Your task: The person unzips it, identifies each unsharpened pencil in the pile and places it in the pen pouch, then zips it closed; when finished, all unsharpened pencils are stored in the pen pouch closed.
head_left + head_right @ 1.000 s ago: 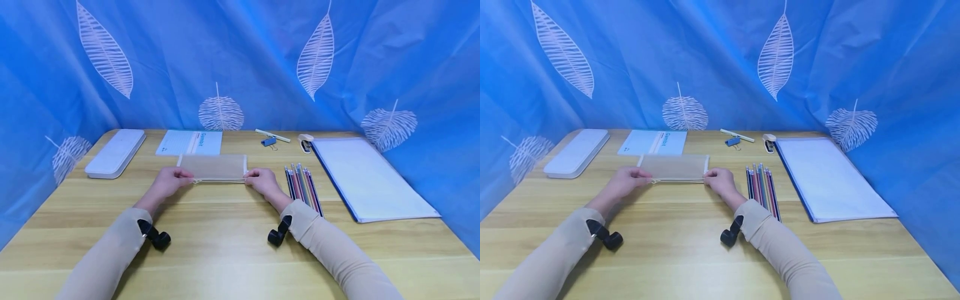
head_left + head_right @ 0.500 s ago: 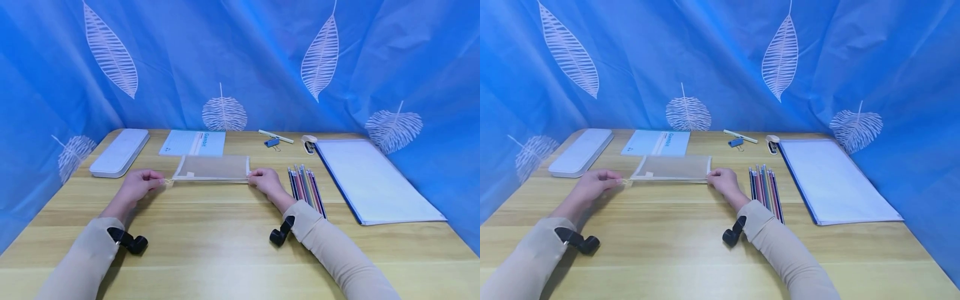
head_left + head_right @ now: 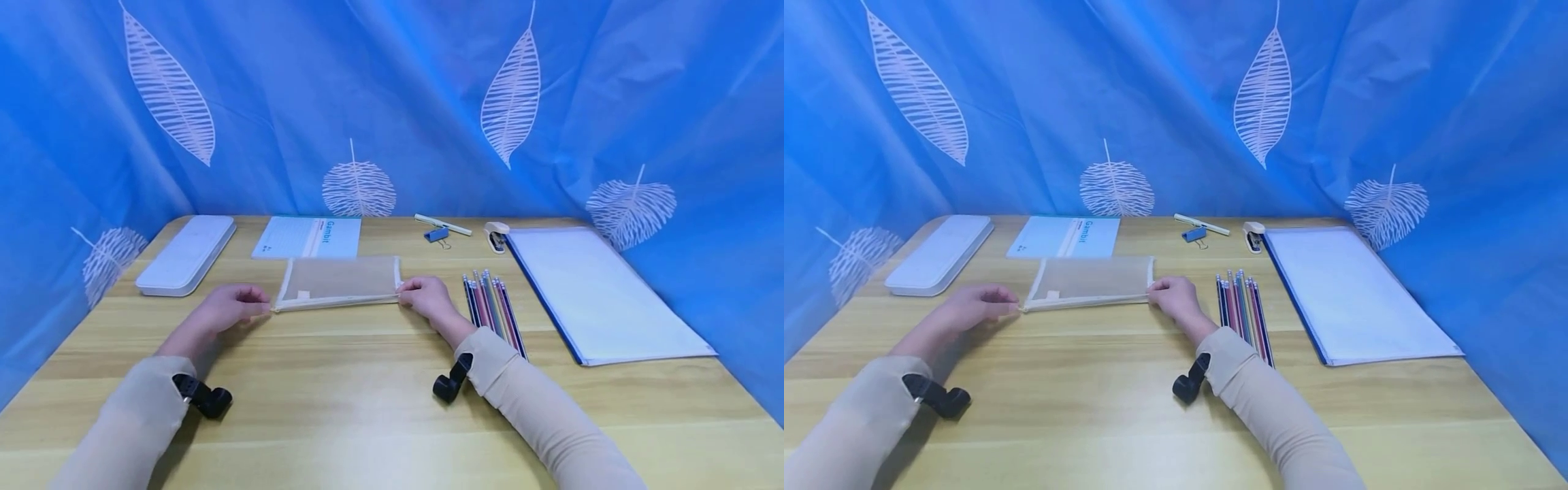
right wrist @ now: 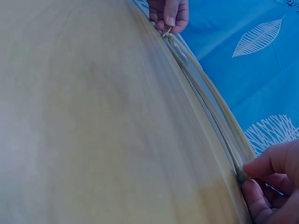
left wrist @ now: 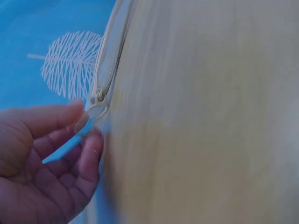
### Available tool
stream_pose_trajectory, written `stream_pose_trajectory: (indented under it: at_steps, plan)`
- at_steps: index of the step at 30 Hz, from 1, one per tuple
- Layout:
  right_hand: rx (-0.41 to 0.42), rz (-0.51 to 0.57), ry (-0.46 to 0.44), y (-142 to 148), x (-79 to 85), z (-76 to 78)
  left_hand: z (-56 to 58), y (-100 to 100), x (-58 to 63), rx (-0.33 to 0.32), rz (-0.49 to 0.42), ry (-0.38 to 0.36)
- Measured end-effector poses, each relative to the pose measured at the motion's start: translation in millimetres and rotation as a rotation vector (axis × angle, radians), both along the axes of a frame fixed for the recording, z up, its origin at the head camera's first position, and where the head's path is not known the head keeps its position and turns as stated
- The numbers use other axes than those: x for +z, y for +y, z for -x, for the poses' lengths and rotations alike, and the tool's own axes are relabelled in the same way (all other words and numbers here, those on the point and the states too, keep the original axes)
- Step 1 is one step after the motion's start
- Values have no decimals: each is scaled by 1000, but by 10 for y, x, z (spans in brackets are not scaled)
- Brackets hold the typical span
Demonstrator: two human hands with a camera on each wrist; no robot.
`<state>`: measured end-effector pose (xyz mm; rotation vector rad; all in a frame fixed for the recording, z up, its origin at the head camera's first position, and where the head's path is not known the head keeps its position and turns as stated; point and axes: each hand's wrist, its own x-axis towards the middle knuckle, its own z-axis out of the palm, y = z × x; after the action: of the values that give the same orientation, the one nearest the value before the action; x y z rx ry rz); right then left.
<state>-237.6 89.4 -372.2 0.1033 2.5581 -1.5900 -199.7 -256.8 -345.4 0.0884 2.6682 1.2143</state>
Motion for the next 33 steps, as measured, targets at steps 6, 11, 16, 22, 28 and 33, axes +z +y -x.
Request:
stream_pose_trajectory:
  at_steps: [6, 11, 16, 22, 28, 33]
  plan:
    - [18, -11, 1, 29, 22, -7, 130, 154, 148, -98, 57, 85]
    - [29, -11, 2, 46, 43, -10, 307, 347, 217, -246, 53, 104]
    - [35, -10, -5, 39, 61, 18, 421, 465, 200, -412, 124, 79]
    - [36, -2, -4, 42, 64, 36, 500, 530, 105, -486, 225, 78]
    - [42, 9, -12, 46, 51, 25, 511, 515, 41, -457, 269, 39]
    - [50, 2, -25, 32, 67, 18, 513, 445, 22, -472, 273, 56]
